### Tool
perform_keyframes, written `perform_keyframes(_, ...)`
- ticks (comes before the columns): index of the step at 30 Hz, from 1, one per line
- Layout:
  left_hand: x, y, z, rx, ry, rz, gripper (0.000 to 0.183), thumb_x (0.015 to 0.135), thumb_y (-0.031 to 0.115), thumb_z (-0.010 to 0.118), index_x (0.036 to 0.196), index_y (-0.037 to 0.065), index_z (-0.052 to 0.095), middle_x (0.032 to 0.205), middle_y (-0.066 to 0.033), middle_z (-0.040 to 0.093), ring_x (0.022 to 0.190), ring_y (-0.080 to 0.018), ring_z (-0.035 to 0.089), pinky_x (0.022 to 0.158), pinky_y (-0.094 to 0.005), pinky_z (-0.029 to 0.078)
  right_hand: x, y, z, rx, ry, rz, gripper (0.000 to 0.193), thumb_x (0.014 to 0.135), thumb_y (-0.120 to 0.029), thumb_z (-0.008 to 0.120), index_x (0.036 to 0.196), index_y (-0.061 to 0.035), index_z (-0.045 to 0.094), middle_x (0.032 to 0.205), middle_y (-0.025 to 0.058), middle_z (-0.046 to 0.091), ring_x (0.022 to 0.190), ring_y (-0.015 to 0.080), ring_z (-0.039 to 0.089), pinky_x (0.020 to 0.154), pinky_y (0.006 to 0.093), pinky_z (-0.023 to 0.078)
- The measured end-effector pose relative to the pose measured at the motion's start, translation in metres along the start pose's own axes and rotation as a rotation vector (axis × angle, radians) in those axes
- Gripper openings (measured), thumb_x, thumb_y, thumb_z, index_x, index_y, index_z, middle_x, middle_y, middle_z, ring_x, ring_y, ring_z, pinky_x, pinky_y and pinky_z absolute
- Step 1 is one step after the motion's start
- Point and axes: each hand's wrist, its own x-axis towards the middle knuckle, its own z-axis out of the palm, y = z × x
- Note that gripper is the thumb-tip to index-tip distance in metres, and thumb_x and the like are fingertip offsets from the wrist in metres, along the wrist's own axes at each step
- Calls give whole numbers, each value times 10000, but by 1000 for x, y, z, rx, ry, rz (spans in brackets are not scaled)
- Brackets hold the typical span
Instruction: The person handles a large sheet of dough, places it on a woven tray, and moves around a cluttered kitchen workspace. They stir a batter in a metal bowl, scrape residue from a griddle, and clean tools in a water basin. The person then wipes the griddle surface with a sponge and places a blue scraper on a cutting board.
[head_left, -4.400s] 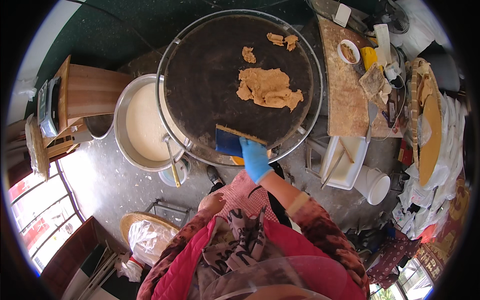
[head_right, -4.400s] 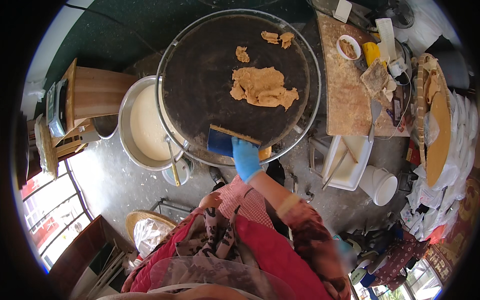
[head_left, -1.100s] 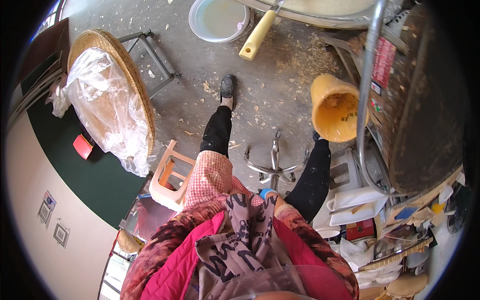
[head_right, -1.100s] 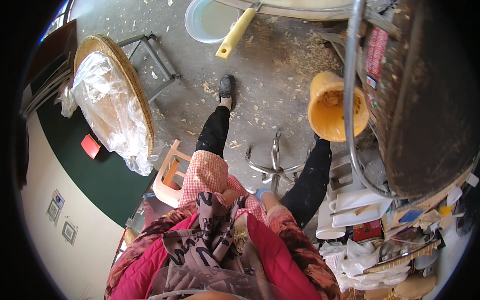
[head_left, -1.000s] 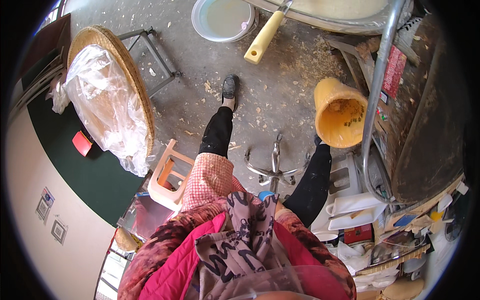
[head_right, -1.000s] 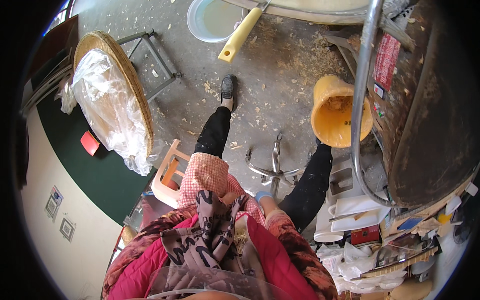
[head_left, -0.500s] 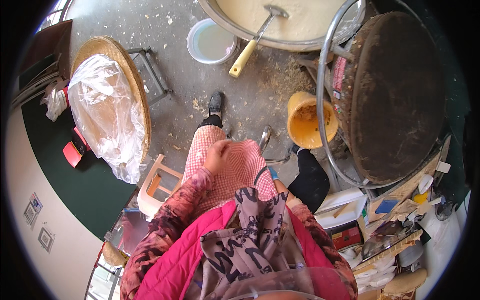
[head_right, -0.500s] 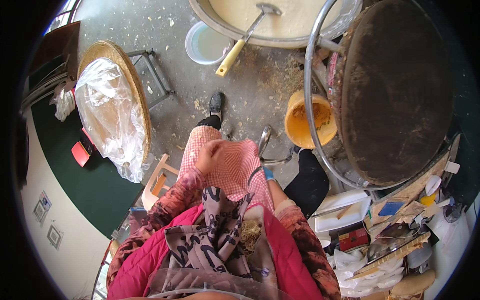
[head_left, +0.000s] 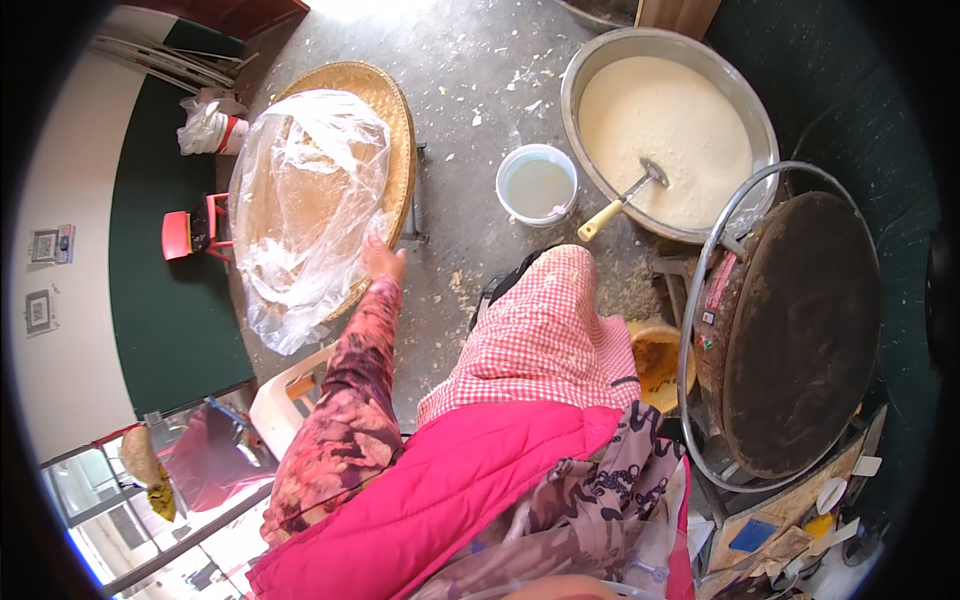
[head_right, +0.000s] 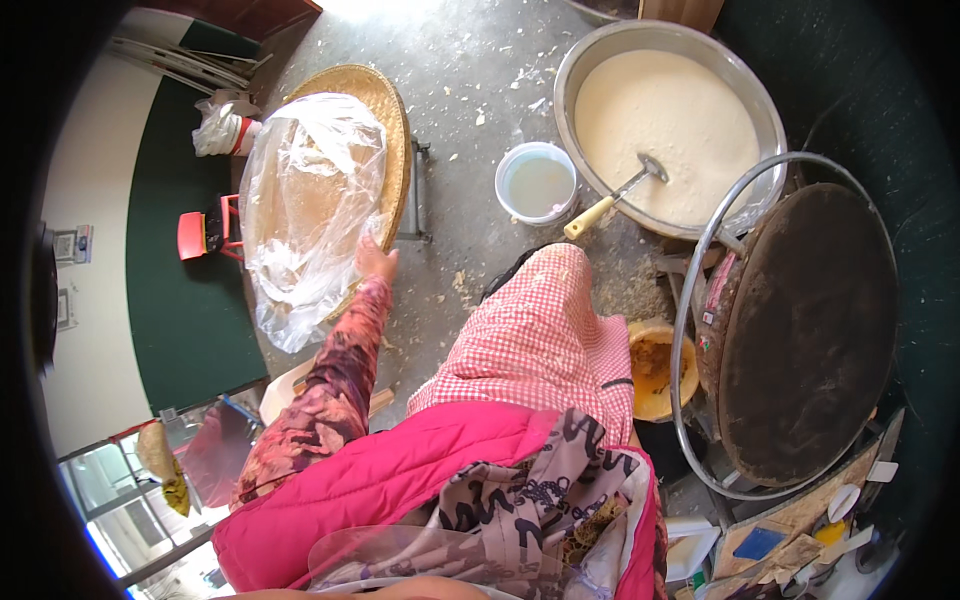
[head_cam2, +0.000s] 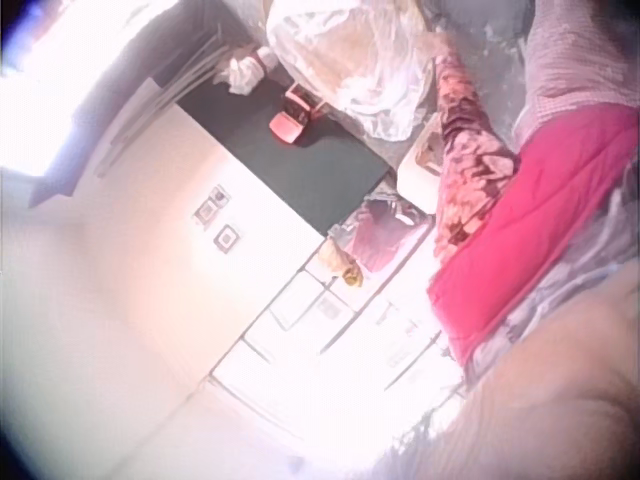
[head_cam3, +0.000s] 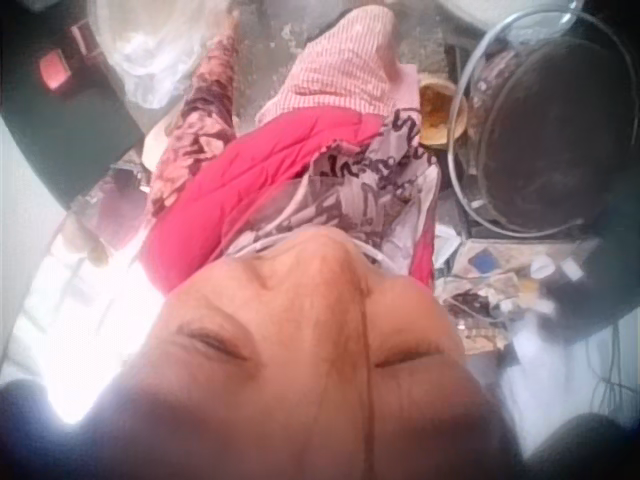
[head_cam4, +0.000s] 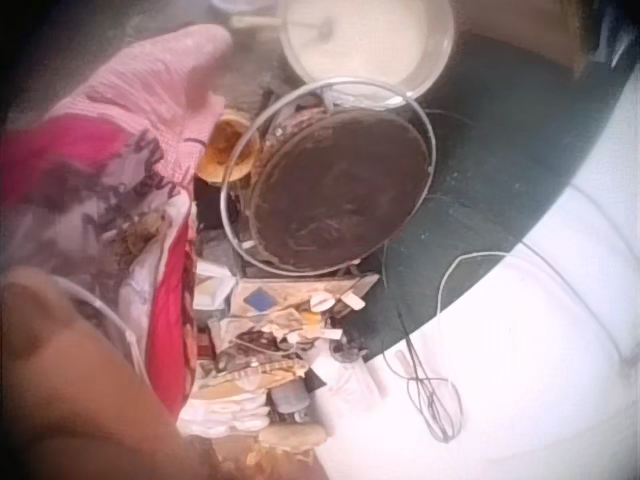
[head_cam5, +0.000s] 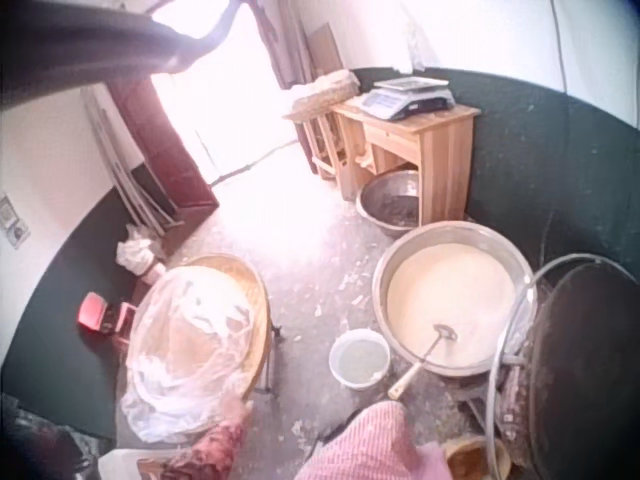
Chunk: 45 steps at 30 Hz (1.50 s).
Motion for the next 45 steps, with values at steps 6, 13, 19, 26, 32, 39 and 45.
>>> perform_keyframes(6,45,-10,43,-79,-263,19,259,710,193,631,905,23,639,958,-184,618,933,-338,588,805,-411,467,8,27,5,-8,41,85,343,801,-318,508,966,-57,658,1051,200,595,983,314,586,848,396,458)
perform_keyframes(13,36,21,38,-232,-191,318,192,712,35,506,846,25,644,897,-195,618,867,-358,594,756,-438,474,2,24,9,-5,73,89,338,801,-316,507,951,-56,662,1035,201,600,973,315,588,841,397,461)
perform_keyframes(19,27,48,24,-319,-346,400,196,657,6,572,842,9,637,925,-198,608,885,-358,597,770,-419,488,-19,9,5,-35,109,50,334,801,-316,506,938,-55,665,1021,202,604,965,316,591,834,398,463)
perform_keyframes(26,28,92,3,-468,-459,403,137,626,28,578,738,-17,643,852,-234,611,859,-366,602,733,-422,486,-79,-31,6,-86,139,-78,330,801,-314,505,923,-54,668,1005,202,609,955,317,593,827,399,465)
perform_keyframes(32,37,113,-11,-564,-534,500,143,626,50,602,747,-13,646,863,-231,614,851,-355,609,736,-417,491,-155,-84,31,-175,-20,-275,328,802,-313,504,910,-54,671,992,203,613,947,318,595,821,399,467)
perform_keyframes(39,31,107,-20,-610,-502,522,147,675,86,609,784,-2,653,864,-208,616,852,-358,607,745,-413,495,-202,-167,93,-575,-458,-456,325,802,-312,503,895,-53,675,976,204,617,937,320,598,813,401,469)
perform_keyframes(45,36,40,-49,-1001,-361,510,293,778,241,631,978,28,603,937,-174,597,914,-335,580,782,-398,466,-194,-303,144,-1341,-761,-666,324,802,-311,502,882,-52,678,963,205,621,929,321,600,807,401,471)
